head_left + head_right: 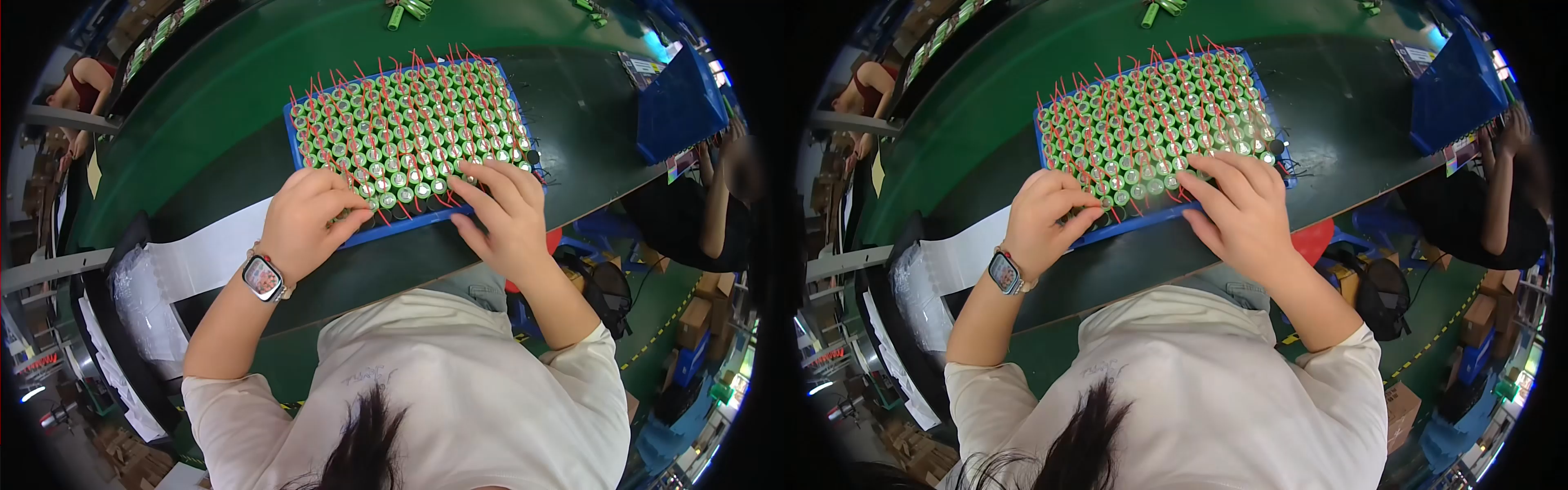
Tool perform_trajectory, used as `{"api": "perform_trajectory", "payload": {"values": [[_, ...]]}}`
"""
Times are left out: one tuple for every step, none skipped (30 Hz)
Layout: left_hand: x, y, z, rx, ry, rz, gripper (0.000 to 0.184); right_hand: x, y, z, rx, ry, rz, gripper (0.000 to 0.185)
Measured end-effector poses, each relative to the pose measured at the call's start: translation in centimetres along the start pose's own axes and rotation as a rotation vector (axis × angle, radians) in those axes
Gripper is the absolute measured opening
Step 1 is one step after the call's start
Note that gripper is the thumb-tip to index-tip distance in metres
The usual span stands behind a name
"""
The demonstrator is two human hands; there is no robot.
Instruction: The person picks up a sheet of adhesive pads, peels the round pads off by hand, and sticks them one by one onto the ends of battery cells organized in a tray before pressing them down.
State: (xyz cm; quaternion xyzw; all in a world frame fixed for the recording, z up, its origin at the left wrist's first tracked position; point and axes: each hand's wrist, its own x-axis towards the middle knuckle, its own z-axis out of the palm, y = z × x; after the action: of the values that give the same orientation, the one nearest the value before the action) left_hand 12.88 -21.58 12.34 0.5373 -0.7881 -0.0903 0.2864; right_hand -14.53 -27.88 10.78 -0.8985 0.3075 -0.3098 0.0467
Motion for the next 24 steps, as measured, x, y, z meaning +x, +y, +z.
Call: {"api": "perform_trajectory", "payload": {"values": [[-0.1, -0.5, 0.4, -0.031, -0.006, 0.055, 0.016, 0.2, -0.2, 0.4, 0.0, 0.001, -0.001, 0.044], [-0.1, -0.8, 0.4, -0.06, -0.011, 0.112, 0.016, 0.3, -0.2, 0.9, -0.02, 0.006, -0.028, 0.042], [-0.2, -0.9, 0.2, -0.056, -0.007, 0.114, 0.016, 0.4, -0.1, 1.4, -0.041, 0.011, -0.057, 0.04], [-0.4, -0.9, 0.1, -0.051, -0.011, 0.171, 0.016, 0.5, -0.1, 1.7, -0.009, 0.013, -0.062, 0.036], [-0.6, -0.8, 0.0, -0.047, -0.017, 0.229, 0.016, 0.3, 0.1, 1.9, -0.008, 0.012, -0.061, 0.036], [-1.0, -0.9, 0.0, -0.048, -0.019, 0.229, 0.016, 0.2, 0.3, 2.0, 0.009, 0.046, -0.077, 0.034], [-1.5, -1.0, 0.1, 0.001, -0.018, 0.268, 0.016, 0.0, 0.5, 2.1, 0.027, 0.08, -0.093, 0.032], [-1.9, -1.1, 0.2, 0.051, -0.017, 0.307, 0.017, -0.2, 0.6, 2.3, 0.029, 0.08, -0.094, 0.032], [-2.2, -0.9, 0.4, 0.051, -0.018, 0.305, 0.017, -0.5, 0.8, 2.4, 0.022, 0.111, -0.114, 0.031], [-2.4, -0.6, 0.7, 0.107, 0.046, 0.331, 0.016, -0.8, 0.9, 2.6, 0.014, 0.142, -0.135, 0.029], [-2.5, -0.5, 1.0, 0.163, 0.11, 0.358, 0.015, -1.1, 1.0, 2.8, 0.014, 0.142, -0.135, 0.029], [-2.7, -0.5, 1.2, 0.163, 0.112, 0.359, 0.015, -1.3, 1.2, 3.1, -0.008, 0.175, -0.155, 0.028], [-2.9, -0.6, 1.6, 0.185, 0.139, 0.361, 0.016, -1.5, 1.3, 3.3, -0.032, 0.209, -0.175, 0.027], [-2.9, -0.7, 1.7, 0.206, 0.167, 0.364, 0.018, -1.7, 1.5, 3.4, -0.035, 0.212, -0.174, 0.027], [-2.9, -0.8, 1.4, 0.206, 0.167, 0.365, 0.018, -2.0, 1.6, 3.5, -0.034, 0.227, -0.184, 0.026], [-2.7, -0.9, 0.5, 0.147, 0.042, 0.297, 0.019, -2.1, 1.7, 3.5, -0.033, 0.241, -0.195, 0.026], [-2.4, -0.8, -0.2, 0.088, -0.082, 0.228, 0.023, -2.2, 1.7, 3.4, -0.035, 0.242, -0.194, 0.026], [-1.7, -0.8, -0.6, 0.087, -0.084, 0.229, 0.023, -2.4, 1.7, 3.3, -0.044, 0.236, -0.196, 0.026], [-0.5, -1.1, -0.9, -0.042, -0.044, 0.253, 0.031, -2.6, 1.6, 3.2, -0.053, 0.228, -0.196, 0.026], [0.6, -1.5, -1.2, -0.173, -0.004, 0.274, 0.04, -2.9, 1.4, 3.0, -0.053, 0.226, -0.192, 0.026], [2.0, -1.7, -1.3, -0.174, -0.002, 0.277, 0.04, -3.2, 1.4, 2.5, -0.026, 0.205, -0.225, 0.023], [3.6, -1.9, -1.2, -0.213, -0.078, 0.322, 0.048, -3.3, 1.6, 2.0, -0.003, 0.185, -0.262, 0.02], [4.7, -1.9, -0.9, -0.253, -0.157, 0.367, 0.057, -3.4, 1.5, 1.2, -0.011, 0.187, -0.263, 0.02], [5.6, -1.6, -0.1, -0.258, -0.155, 0.378, 0.057, -3.5, 1.3, -0.1, 0.07, 0.228, -0.199, 0.018]]}}
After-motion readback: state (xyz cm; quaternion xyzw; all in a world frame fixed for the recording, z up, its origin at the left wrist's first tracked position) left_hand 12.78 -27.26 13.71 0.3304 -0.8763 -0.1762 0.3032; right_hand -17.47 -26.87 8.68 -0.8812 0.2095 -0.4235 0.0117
